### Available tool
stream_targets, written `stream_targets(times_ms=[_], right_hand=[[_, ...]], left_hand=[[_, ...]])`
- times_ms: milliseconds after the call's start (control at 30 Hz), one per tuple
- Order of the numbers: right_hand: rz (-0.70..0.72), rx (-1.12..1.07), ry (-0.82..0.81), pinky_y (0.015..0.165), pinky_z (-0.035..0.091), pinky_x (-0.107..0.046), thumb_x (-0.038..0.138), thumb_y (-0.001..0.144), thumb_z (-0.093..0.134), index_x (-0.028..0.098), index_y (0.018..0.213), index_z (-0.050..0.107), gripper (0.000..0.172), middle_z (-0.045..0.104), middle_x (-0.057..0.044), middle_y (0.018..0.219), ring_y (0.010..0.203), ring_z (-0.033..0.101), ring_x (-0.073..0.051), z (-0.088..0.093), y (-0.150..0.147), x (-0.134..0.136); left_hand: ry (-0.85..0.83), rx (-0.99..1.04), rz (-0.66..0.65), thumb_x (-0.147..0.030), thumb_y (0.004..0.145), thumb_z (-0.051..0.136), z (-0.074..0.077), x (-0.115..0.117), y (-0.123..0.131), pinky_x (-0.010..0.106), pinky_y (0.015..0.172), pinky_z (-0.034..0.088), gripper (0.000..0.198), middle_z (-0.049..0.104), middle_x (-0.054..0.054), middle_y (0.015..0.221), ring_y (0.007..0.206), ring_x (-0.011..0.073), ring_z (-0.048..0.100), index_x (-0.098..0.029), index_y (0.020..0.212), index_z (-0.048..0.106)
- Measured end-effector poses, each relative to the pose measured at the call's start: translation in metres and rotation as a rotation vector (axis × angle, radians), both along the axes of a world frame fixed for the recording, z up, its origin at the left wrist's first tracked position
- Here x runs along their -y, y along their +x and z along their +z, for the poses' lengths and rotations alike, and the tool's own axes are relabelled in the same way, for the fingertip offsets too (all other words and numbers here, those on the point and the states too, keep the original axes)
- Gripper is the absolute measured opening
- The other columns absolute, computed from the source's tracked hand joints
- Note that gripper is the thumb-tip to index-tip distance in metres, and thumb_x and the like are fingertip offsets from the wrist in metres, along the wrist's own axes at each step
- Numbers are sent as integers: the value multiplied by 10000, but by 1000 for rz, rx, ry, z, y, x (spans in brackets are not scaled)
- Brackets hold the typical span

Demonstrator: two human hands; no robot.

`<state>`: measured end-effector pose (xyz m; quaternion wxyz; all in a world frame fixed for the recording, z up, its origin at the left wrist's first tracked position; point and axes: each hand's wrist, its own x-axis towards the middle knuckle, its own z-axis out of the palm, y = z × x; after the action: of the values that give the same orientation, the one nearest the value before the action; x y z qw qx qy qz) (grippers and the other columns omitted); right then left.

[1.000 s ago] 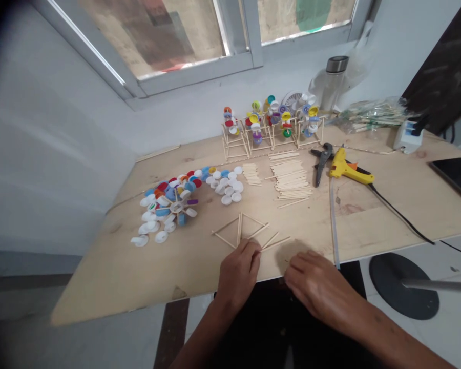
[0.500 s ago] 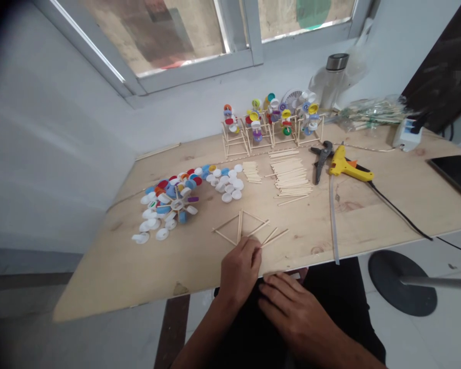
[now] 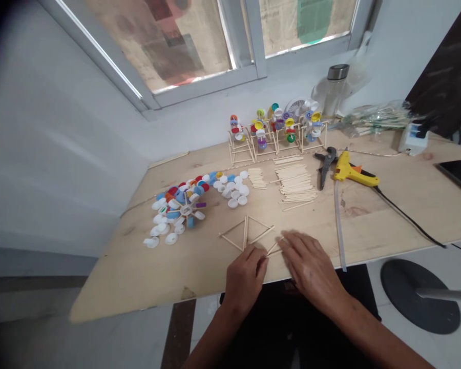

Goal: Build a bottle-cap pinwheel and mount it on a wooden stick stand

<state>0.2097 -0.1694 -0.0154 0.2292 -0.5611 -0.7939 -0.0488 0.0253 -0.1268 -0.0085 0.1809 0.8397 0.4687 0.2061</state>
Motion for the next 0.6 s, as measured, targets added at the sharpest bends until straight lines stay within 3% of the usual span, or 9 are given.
stream_targets(times_ms=[233,600], right_hand=[[21,62,-60,953,432,-459,171,914,487,144,1249,574,347,594,-135,1273,1184,498,-290,-12,-1,-3],[30,9,-15,932,428,-441,163,898,516,149,1175,604,291,623,-134,1183,1117,513,-278,-9,5,-12]], left_hand=[[-45,56,-31,-55,850,490,5,5,-15,290,772,505,219,652,42,944,858,181,628,-178,992,603],[-83,38,-62,-63,877,450,4,-4,-8,288,772,518,228,655,48,903,842,180,630,-177,943,635]])
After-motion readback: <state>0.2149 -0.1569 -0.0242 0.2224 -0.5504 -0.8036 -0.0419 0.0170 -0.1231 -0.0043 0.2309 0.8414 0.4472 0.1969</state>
